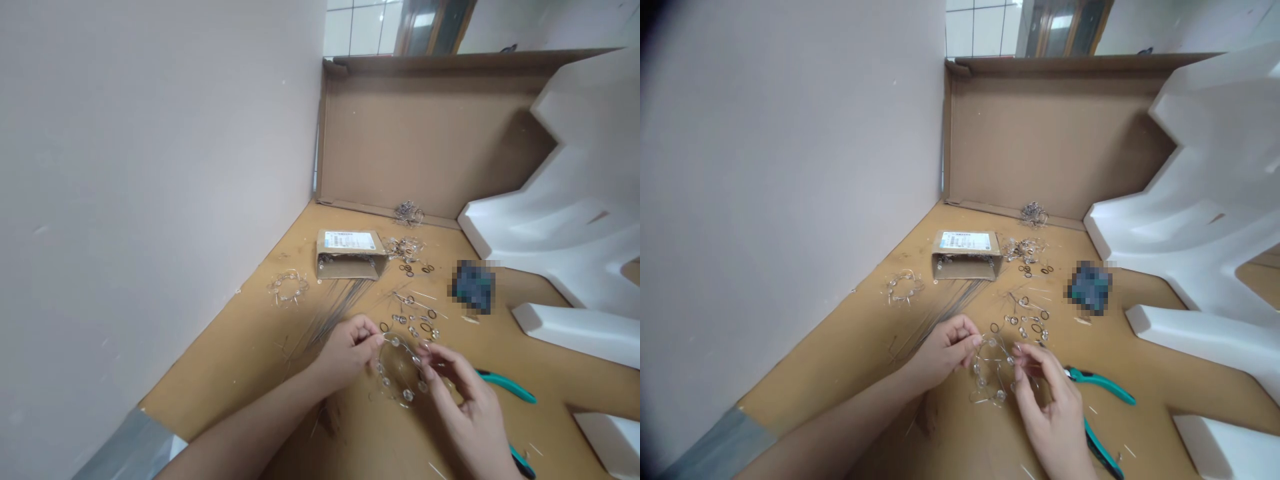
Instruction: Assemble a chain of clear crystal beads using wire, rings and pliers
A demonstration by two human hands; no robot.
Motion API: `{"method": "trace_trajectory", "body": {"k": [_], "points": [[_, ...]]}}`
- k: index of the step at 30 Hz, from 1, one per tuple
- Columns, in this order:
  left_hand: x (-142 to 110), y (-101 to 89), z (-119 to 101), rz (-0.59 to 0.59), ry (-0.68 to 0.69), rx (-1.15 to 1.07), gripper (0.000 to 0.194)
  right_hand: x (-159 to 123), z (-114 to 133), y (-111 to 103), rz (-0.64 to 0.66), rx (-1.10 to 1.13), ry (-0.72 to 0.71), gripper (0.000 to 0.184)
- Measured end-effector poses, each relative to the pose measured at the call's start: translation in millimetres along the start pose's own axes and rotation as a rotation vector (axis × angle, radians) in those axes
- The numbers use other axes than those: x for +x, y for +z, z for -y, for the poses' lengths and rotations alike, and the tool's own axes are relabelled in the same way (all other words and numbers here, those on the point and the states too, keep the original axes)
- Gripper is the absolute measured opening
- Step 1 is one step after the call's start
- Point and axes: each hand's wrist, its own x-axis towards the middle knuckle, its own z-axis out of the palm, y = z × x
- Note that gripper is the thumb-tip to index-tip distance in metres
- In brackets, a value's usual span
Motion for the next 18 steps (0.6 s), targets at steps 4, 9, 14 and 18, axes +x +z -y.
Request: {"method": "trace_trajectory", "body": {"k": [4,9,14,18], "points": [[1.5,-0.7,1.9,0.006,-0.009,-0.008,0.021,-0.1,0.1,-0.2,0.001,0.014,0.008,0.017],[0.1,1.2,5.7,-0.039,0.009,0.065,0.017,1.3,10.6,-3.2,-0.141,-0.017,0.06,0.01],[-6.3,2.9,12.8,-0.191,0.339,0.598,0.014,-3.9,30.6,1.1,-0.264,0.008,0.131,0.016],[-11.5,7.1,15.9,-0.311,0.685,0.974,0.017,-10.8,29.7,20.4,0.018,0.305,0.397,0.023]]}}
